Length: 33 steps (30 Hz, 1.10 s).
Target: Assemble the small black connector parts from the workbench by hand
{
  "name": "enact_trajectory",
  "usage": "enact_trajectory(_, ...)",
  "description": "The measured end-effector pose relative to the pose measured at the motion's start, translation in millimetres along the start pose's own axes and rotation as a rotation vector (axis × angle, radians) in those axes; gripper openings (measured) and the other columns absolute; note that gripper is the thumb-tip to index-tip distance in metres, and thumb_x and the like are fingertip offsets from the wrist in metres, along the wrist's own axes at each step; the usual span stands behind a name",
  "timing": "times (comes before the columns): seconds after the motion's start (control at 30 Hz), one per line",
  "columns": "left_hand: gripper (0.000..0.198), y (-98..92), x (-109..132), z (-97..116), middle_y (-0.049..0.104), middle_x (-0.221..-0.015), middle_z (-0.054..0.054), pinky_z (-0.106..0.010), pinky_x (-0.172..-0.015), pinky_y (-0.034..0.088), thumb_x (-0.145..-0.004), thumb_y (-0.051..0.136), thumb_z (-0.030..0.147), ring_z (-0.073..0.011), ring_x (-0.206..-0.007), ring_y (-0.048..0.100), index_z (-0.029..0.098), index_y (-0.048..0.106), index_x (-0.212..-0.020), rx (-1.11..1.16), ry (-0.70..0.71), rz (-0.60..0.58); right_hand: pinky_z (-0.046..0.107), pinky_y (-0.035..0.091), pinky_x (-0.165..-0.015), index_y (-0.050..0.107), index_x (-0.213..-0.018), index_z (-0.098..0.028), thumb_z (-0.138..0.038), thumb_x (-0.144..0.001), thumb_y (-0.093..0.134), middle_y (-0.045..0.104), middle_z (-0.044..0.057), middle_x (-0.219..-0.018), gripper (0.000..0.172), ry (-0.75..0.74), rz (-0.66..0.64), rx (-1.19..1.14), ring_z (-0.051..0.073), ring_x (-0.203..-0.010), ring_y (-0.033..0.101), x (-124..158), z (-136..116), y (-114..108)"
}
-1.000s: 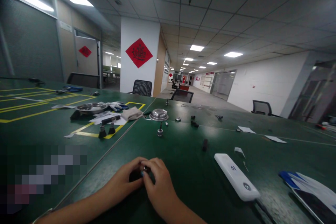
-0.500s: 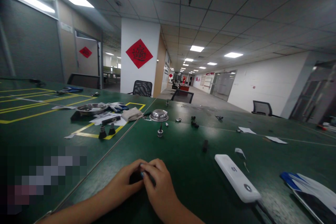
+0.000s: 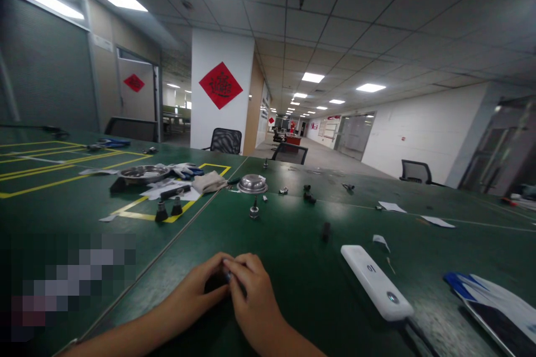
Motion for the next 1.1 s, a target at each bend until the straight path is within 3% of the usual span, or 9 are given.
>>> enact_trajectory(0.17,0.025,0.0,-1.4,-4.5,0.062,-0.095,-0.002,-0.029,-0.084,0.044,-0.071,0.048,0.012,-0.018,-0.093,0.057,0.019,0.048,-0.096,0.035,0.017,-0.014,0.031,0.046,-0.085,0.054,-0.123,-0.027,-0.002,-0.083,0.041,0.06,0.005,-0.101,0.048,-0.051,-0.043,-0.03,0.017,-0.096,0.056,-1.3,-4.8,0.4)
enact_trajectory(0.4,0.024,0.7,-1.4,-3.4,0.063,-0.099,-0.005,-0.031,-0.087,0.044,-0.074,0.048,0.015,-0.0201,-0.097,0.058,0.018,0.053,-0.098,-0.014,0.018,-0.019,0.028,0.048,-0.08,0.06,-0.113,-0.025,-0.005,-0.08,0.05,0.058,0.003,-0.093,0.04,0.062,0.023,-0.034,0.015,-0.088,0.058,0.0,3.1,2.9)
enact_trajectory(0.57,0.033,0.8,-1.0,-4.9,0.062,-0.108,-0.006,-0.032,-0.092,0.041,-0.075,0.048,0.014,-0.02,-0.103,0.056,0.02,0.048,-0.107,0.021,0.057,-0.025,0.029,0.046,-0.086,0.055,-0.118,-0.024,-0.003,-0.081,0.046,0.06,0.005,-0.103,0.043,0.02,0.026,-0.088,0.016,-0.095,0.057,0.6,4.2,2.4)
enact_trajectory(0.87,0.019,1.0,-0.9,0.7,0.063,-0.095,-0.004,-0.028,-0.082,0.044,-0.075,0.046,0.016,-0.0184,-0.092,0.058,0.017,0.053,-0.093,-0.034,-0.005,-0.025,0.027,0.046,-0.077,0.062,-0.107,-0.022,-0.006,-0.08,0.051,0.054,0.003,-0.09,0.033,0.062,0.036,-0.023,0.015,-0.085,0.055,-0.2,2.5,2.2)
enact_trajectory(1.1,0.016,0.4,-1.5,-3.0,0.063,-0.095,-0.003,-0.028,-0.081,0.043,-0.076,0.05,0.019,-0.0182,-0.091,0.058,0.017,0.052,-0.091,-0.029,0.0,-0.006,0.027,0.046,-0.078,0.058,-0.114,-0.022,-0.005,-0.082,0.045,0.053,0.004,-0.091,0.039,0.019,0.002,-0.015,0.014,-0.085,0.054,-1.3,-2.5,2.9)
Point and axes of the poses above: each hand's wrist, its own x-axis away from the middle knuckle, its own y-axis out of the palm, z = x × y, the point moved 3 cm from there along -x, towards the middle knuckle
